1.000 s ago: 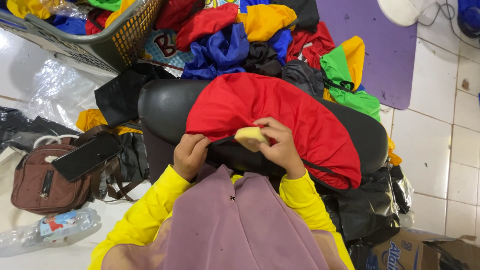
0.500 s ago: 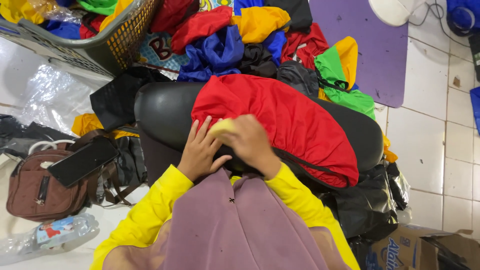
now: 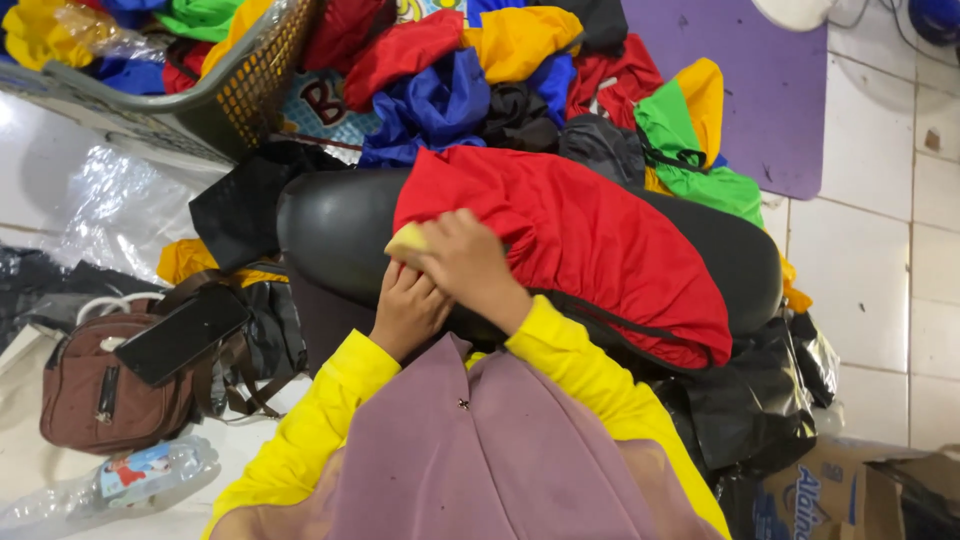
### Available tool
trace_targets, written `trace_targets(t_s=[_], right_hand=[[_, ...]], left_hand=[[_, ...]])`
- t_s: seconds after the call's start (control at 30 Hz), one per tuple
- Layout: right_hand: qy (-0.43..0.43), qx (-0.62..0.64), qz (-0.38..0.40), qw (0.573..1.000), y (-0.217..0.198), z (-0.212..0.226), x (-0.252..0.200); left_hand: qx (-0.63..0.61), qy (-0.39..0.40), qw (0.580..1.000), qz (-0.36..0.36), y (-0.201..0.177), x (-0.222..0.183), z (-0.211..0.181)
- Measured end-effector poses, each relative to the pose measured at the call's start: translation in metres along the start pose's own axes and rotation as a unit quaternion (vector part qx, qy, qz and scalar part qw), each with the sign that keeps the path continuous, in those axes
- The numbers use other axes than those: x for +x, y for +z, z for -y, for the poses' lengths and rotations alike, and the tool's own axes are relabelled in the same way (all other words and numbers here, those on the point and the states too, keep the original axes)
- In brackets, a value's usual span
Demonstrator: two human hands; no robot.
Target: Cleaning fabric items with a sponge, bagging them, and trimming loose threads with scissors.
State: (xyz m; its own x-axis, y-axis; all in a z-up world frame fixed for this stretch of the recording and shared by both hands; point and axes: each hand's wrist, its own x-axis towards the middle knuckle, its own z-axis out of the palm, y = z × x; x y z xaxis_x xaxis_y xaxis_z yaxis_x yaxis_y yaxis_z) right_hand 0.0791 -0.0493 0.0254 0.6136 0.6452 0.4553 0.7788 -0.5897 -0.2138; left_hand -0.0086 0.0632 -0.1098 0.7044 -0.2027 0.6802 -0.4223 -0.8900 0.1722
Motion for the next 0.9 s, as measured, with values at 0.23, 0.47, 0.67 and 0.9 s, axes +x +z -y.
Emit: trace_targets(t_s=[0.23, 0.47, 0.67, 0.9], right_hand=[[0.238, -0.261, 0.001, 0.935, -0.042, -0.096, 0.005], [0.313, -0.288, -0.065, 0.903, -0.194, -0.128, -0.180], [0.528, -0.067, -0.047, 0.845, -0.241, -0.093, -0.291], [0.617, 0.128, 0.004, 0.776, -0.221, -0.098, -0.329]], left_hand=[[-0.005, -0.001, 0.999, 0.041, -0.062, 0.057, -0.011], [-0.028, -0.024, 0.995, 0.088, -0.080, 0.067, -0.018], [-0.036, -0.031, 0.990, 0.135, -0.101, 0.103, -0.051], [-0.125, 0.089, 0.972, 0.179, -0.068, 0.136, -0.093]])
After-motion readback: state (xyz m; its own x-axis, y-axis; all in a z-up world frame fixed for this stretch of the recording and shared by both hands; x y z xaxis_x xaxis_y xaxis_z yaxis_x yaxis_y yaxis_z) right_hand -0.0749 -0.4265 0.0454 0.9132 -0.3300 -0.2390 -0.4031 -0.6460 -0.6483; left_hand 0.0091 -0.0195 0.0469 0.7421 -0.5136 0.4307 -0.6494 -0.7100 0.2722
